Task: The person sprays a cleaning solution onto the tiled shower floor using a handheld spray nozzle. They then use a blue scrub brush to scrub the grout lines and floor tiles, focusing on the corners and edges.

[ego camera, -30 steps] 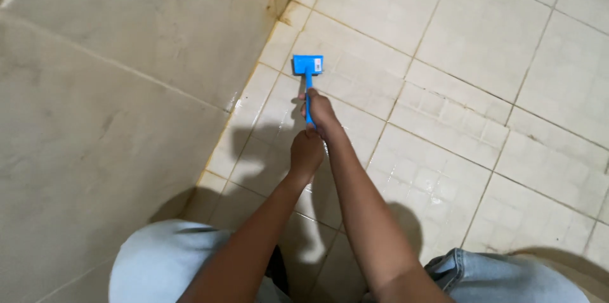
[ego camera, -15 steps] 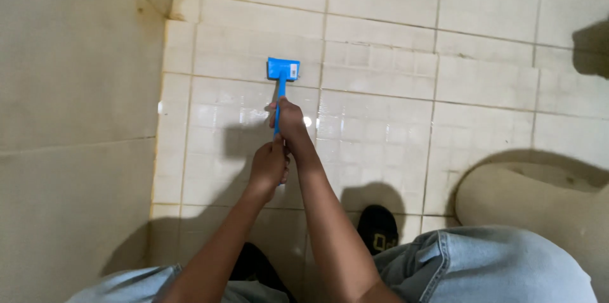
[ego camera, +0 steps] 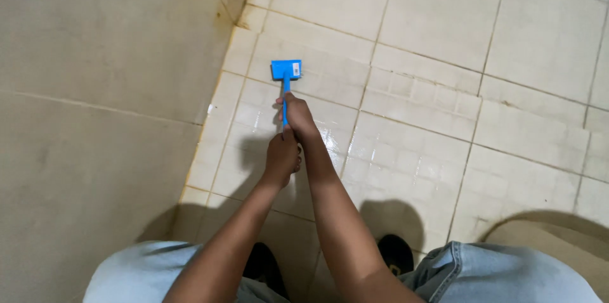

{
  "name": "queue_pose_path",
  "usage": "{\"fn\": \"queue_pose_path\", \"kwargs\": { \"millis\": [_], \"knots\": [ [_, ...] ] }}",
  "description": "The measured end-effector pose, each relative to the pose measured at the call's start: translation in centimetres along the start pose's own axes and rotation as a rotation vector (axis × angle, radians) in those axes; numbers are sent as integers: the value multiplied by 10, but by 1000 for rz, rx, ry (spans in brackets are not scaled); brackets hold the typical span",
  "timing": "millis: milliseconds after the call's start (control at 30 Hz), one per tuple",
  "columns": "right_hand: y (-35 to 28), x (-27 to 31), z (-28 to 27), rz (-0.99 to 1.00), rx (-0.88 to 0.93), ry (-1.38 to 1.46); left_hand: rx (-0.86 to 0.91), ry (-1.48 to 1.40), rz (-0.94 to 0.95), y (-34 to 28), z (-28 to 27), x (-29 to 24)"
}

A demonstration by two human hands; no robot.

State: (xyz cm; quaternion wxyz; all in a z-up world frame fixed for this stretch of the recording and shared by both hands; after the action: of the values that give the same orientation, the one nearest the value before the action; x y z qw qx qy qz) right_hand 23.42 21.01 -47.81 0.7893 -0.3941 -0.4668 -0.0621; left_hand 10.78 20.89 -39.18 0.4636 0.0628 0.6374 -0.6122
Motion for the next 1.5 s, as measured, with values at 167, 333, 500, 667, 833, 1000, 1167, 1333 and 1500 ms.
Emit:
{"fn": "queue_pose_path", "kwargs": {
  "millis": [167,333,500,667,833,1000,1167,1333,1500],
  "knots": [
    [19,1,10,-4,43,14,-21,-23,-3,8,-13,-8],
    [4,-9,-28,-40,-29,67,41,61,-33,12,11,-1],
    [-61,4,-84,5,-245,158,193,262,-41,16,65,7],
    [-60,-6,-104,-9,-277,185,240,265,-43,23,79,16],
    [-30,-11,-73,-16,-193,186,132,199,-63,19,51,7],
    [-9,-11,-20,27,-75,170,27,113,-84,11,10,7],
    [-1,-16,-7,48,-51,152,0,92,-73,7,-3,8],
    [-26,-18,-35,50,-115,152,79,86,-77,5,20,17],
    [-51,-26,-57,40,-196,199,166,117,-94,-4,42,22]
  ]
}}
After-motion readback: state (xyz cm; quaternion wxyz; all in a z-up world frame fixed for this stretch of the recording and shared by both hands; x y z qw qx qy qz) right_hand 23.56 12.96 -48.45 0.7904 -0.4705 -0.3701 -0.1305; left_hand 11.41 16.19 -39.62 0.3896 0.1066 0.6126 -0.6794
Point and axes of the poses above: each hand's wrist, its own y-axis towards the middle knuckle, its own z-axis out of the palm, x = y × z, the point moved 7 cm from there along y, towards the middle knuckle, and after that the axes turned 13 degrees about x, right-handed, at the moved point
